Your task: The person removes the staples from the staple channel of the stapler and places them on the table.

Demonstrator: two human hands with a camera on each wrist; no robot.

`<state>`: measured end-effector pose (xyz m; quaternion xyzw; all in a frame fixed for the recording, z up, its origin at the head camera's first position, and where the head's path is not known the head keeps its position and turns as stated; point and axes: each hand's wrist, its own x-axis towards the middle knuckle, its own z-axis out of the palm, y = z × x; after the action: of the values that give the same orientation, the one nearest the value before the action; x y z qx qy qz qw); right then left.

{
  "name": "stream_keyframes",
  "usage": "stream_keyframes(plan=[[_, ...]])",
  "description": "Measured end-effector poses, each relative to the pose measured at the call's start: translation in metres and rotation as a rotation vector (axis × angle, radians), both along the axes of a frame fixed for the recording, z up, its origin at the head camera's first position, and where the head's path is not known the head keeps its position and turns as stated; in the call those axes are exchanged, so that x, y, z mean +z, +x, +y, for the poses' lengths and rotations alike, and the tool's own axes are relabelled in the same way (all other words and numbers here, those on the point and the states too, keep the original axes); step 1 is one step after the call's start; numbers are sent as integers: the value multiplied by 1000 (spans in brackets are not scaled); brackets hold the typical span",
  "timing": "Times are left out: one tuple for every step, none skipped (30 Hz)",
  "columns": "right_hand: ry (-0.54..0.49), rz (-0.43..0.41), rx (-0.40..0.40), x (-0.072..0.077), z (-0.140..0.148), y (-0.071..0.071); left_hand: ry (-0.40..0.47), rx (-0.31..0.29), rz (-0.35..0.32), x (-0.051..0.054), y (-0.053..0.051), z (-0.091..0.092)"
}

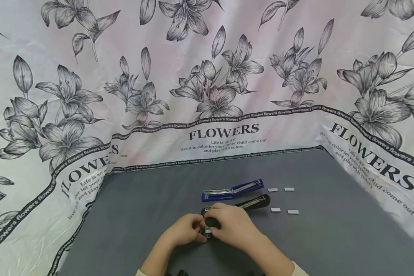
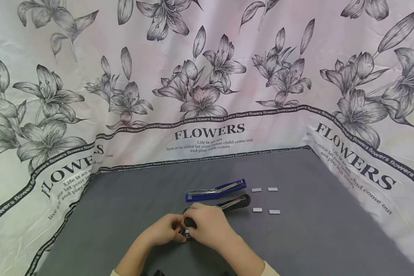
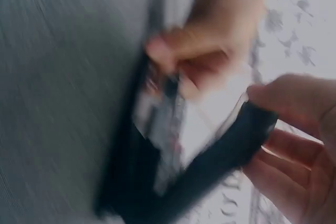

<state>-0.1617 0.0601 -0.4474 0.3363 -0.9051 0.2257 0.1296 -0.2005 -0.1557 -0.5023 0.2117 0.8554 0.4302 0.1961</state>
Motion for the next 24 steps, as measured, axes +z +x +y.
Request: stream_keyframes(plan=[[-11, -40, -14, 4, 7, 0, -4, 0, 0, 0, 0, 0], [-20, -78, -28, 8, 14, 0, -9, 0, 4, 0, 0, 1], [-28, -114, -44, 13, 21, 0, -10, 1, 6, -1, 0, 2], [-32, -146, -56, 17, 28, 1, -12, 1, 12, -1, 0, 2], [-36, -168, -65, 21, 35, 1, -12, 3, 16, -1, 0, 3], [-40, -180, -75, 25, 41, 2, -10, 5, 17, -1, 0, 4], [-41, -182, -84, 28, 46, 3, -7, 9, 16, -1, 0, 4], [-39, -181, -97, 31, 51, 4, -6, 14, 13, -2, 0, 4], [-33, -171, -112, 33, 56, 5, -3, 19, 9, -2, 0, 4], [-23, -161, -127, 35, 61, 7, -2, 22, 5, -2, 1, 4], [-14, -145, -141, 36, 66, 9, -1, 25, 1, -2, 1, 4], [-2, -132, -161, 37, 71, 10, -3, 28, -2, -2, 1, 4], [8, -125, -180, 38, 76, 12, -3, 29, -3, -2, 1, 4], [22, -120, -200, 39, 81, 14, -4, 30, -3, -2, 1, 4], [39, -120, -215, 39, 87, 15, -3, 30, -5, -2, 2, 4], [51, -131, -228, 41, 92, 16, -5, 30, -4, -2, 2, 4], [62, -148, -243, 42, 97, 17, -6, 31, -4, -2, 2, 3], [78, -175, -263, 43, 101, 18, -7, 31, -4, -2, 2, 3], [95, -206, -279, 45, 105, 18, -8, 31, -4, -2, 2, 2], [119, -240, -296, 46, 108, 18, -9, 31, -4, -2, 2, 2], [141, -278, -311, 46, 110, 16, -9, 31, -7, -2, 2, 2], [162, -318, -329, 47, 111, 15, -11, 30, -7, -1, 2, 1], [186, -353, -343, 47, 112, 14, -12, 29, -8, -1, 2, 1], [206, -385, -357, 47, 112, 12, -15, 28, -7, 0, 2, 1]])
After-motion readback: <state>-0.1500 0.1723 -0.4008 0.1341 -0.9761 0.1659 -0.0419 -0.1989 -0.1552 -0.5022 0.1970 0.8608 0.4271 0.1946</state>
